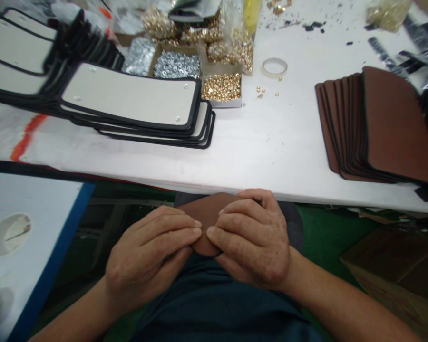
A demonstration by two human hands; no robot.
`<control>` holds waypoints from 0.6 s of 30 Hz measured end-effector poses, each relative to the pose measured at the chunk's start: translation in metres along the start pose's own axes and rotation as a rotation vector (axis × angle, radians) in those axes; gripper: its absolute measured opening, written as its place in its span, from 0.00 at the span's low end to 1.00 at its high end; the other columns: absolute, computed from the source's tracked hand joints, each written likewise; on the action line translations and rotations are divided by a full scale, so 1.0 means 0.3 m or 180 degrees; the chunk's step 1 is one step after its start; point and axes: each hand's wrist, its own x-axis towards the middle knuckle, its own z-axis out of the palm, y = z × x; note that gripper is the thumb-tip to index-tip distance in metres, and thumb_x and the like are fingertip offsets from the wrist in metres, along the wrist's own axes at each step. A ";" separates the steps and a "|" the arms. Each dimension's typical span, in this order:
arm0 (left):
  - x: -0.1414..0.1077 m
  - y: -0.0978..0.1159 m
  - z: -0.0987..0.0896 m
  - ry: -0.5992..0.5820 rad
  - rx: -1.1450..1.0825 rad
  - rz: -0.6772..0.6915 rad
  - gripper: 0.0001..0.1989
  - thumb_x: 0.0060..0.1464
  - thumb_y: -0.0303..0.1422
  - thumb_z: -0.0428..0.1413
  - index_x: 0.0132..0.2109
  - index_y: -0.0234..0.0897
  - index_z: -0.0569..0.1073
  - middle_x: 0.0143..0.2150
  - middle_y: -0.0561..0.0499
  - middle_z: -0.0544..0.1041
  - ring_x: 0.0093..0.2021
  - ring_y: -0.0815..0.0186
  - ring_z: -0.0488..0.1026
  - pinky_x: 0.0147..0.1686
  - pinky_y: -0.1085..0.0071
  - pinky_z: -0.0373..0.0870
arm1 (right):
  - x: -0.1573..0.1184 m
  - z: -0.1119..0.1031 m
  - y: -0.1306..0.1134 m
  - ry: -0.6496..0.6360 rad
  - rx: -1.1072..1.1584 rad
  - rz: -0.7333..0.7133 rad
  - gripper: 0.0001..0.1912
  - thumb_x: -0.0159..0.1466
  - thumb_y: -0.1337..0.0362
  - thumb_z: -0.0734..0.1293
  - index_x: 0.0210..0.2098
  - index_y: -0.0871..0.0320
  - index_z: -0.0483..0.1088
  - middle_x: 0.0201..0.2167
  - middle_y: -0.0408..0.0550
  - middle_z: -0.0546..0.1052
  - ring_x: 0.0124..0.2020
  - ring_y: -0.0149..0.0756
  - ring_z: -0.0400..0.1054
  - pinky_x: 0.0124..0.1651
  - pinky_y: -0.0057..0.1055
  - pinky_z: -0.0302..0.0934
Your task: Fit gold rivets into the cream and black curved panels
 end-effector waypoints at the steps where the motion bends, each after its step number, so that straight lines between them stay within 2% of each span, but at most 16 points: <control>1: -0.003 0.001 0.000 -0.0012 0.0041 0.0022 0.14 0.56 0.14 0.62 0.48 0.28 0.79 0.44 0.42 0.84 0.45 0.63 0.79 0.47 0.65 0.81 | -0.002 0.001 -0.003 0.0028 -0.0018 0.0015 0.08 0.61 0.68 0.76 0.40 0.58 0.77 0.34 0.45 0.85 0.39 0.40 0.80 0.55 0.49 0.64; 8: -0.023 -0.005 -0.001 -0.0123 0.0129 0.0374 0.16 0.55 0.14 0.61 0.51 0.24 0.79 0.49 0.38 0.84 0.49 0.58 0.80 0.52 0.60 0.82 | -0.001 -0.004 -0.011 -0.0141 0.0050 0.0078 0.07 0.62 0.68 0.73 0.41 0.57 0.77 0.34 0.43 0.84 0.38 0.40 0.80 0.56 0.51 0.64; 14: -0.025 -0.003 -0.003 -0.0108 0.0183 0.0373 0.13 0.60 0.17 0.60 0.51 0.28 0.79 0.46 0.40 0.85 0.47 0.59 0.81 0.48 0.60 0.84 | 0.010 -0.015 0.003 -0.0377 0.0120 0.0095 0.07 0.64 0.70 0.70 0.41 0.57 0.76 0.36 0.45 0.84 0.38 0.38 0.79 0.58 0.51 0.64; 18: -0.028 0.007 0.004 0.0040 0.0444 0.0354 0.11 0.62 0.20 0.61 0.49 0.32 0.80 0.46 0.43 0.86 0.47 0.60 0.82 0.46 0.63 0.85 | -0.001 -0.026 0.023 -0.0065 -0.0055 0.0065 0.08 0.66 0.69 0.70 0.43 0.53 0.78 0.36 0.45 0.83 0.42 0.40 0.79 0.58 0.49 0.65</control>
